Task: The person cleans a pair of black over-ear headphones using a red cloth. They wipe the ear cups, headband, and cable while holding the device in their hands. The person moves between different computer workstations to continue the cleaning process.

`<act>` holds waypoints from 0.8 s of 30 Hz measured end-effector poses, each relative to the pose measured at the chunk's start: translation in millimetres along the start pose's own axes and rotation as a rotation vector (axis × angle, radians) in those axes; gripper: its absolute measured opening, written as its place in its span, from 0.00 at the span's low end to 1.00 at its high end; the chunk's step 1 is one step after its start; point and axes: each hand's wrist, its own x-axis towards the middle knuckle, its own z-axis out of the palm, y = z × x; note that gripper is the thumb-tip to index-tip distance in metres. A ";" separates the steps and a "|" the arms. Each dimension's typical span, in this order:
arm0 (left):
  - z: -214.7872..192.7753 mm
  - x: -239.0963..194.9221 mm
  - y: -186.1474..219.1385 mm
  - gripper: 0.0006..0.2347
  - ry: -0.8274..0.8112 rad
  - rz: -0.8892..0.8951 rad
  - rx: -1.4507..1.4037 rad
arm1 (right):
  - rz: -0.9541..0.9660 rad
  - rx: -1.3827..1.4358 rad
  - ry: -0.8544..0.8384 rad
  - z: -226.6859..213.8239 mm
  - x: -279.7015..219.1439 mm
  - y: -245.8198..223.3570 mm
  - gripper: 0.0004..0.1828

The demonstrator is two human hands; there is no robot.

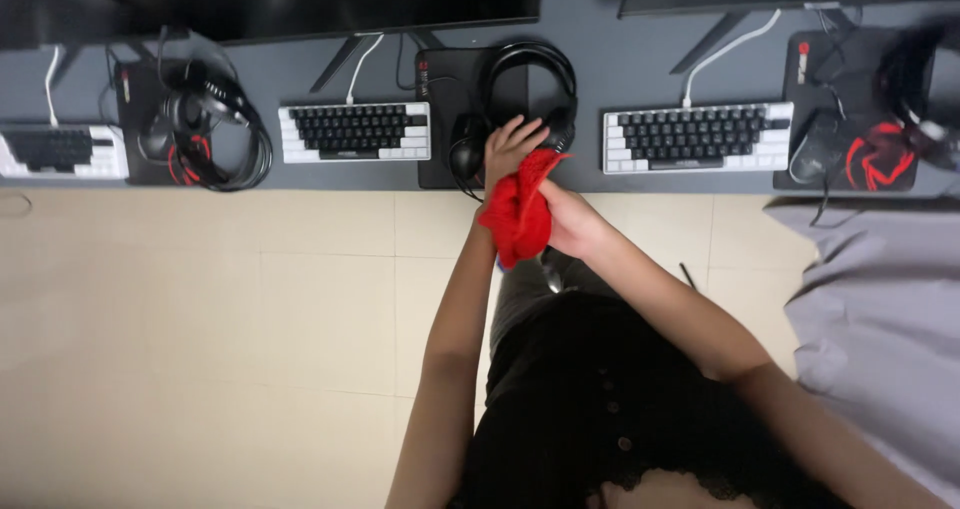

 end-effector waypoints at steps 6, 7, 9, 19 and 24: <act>-69.5 -53.4 -1.9 0.22 0.150 -0.407 -0.990 | 0.111 -0.090 -0.157 41.6 15.0 -8.1 0.33; -80.4 -71.6 -9.5 0.22 0.177 -0.413 -0.977 | 0.132 -0.104 -0.169 47.6 19.1 -6.5 0.33; -103.0 -107.7 -26.8 0.38 0.230 -0.900 -1.870 | 0.159 -0.105 -0.198 61.9 31.2 -3.1 0.35; -275.5 -143.8 -21.9 0.21 0.256 -0.929 -1.088 | 0.225 -0.552 -0.251 17.6 149.2 58.9 0.34; -334.7 -139.3 -36.3 0.26 0.319 -1.065 -1.119 | 0.073 -0.402 -0.531 56.6 172.3 84.2 0.29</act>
